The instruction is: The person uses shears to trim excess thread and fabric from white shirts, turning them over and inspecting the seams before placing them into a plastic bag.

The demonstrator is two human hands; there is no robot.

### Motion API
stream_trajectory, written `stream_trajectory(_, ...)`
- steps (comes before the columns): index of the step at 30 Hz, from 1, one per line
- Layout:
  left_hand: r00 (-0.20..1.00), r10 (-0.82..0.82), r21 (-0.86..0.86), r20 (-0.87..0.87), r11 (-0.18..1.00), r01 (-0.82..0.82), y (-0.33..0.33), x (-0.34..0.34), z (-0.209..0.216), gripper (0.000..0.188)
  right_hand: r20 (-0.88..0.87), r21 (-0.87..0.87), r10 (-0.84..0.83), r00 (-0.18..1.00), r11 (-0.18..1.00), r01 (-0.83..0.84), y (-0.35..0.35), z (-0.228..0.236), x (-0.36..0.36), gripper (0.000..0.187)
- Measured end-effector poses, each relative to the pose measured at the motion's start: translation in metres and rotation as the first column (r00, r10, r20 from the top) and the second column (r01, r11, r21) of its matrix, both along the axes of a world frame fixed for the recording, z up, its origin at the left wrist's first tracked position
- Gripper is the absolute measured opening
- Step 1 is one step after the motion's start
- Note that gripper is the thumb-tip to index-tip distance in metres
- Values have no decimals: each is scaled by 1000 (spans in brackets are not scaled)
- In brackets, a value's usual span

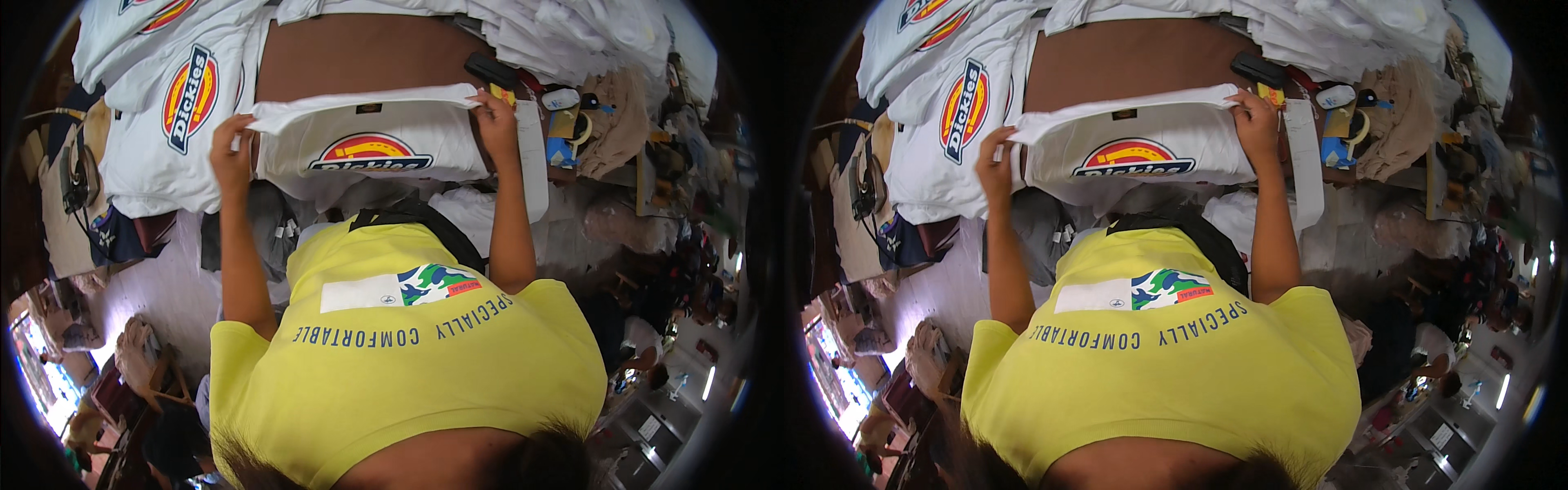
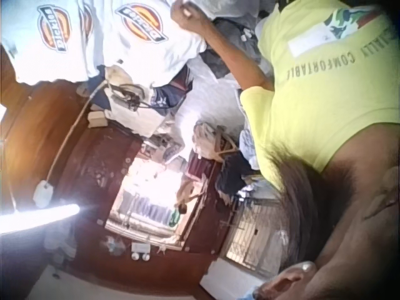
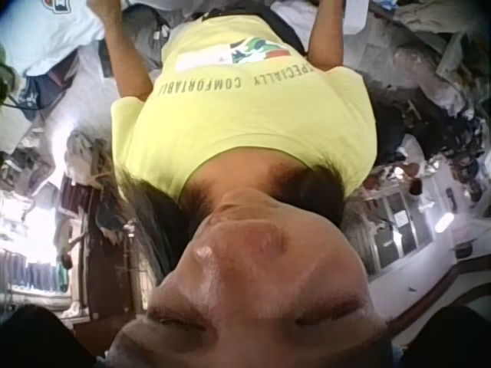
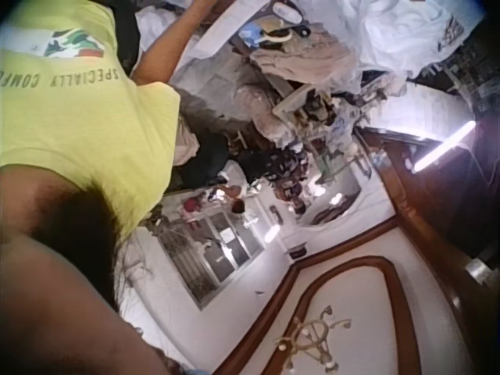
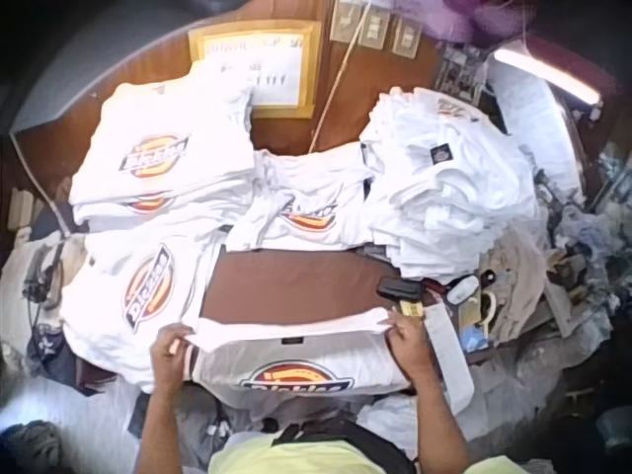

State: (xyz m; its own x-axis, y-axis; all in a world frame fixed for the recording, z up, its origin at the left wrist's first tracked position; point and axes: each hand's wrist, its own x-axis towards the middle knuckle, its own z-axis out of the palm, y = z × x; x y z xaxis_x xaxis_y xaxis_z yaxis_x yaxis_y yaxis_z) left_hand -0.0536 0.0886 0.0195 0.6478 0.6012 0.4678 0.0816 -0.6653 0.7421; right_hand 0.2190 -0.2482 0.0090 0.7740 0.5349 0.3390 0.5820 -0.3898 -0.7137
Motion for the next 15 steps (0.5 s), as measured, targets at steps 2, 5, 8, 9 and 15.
stream_trajectory(2,998,-53,-119,18,991,55,9,1,46,13,-176,121,-45,983,990,67,3,67,-5,12)
stream_trajectory(5,990,-108,54,-86,992,113,6,-10,129,14,-103,75,-35,994,996,43,-9,155,-20,12)
stream_trajectory(8,959,-236,-9,-156,971,237,5,-26,176,18,-136,117,54,989,992,-38,-35,197,-35,14)
stream_trajectory(9,966,-231,-181,-119,961,208,4,-32,184,17,-218,93,99,971,992,-81,-41,204,-36,14)
stream_trajectory(15,813,-542,-387,211,717,579,-2,-51,191,14,-422,71,472,774,869,-490,-64,241,-60,15)
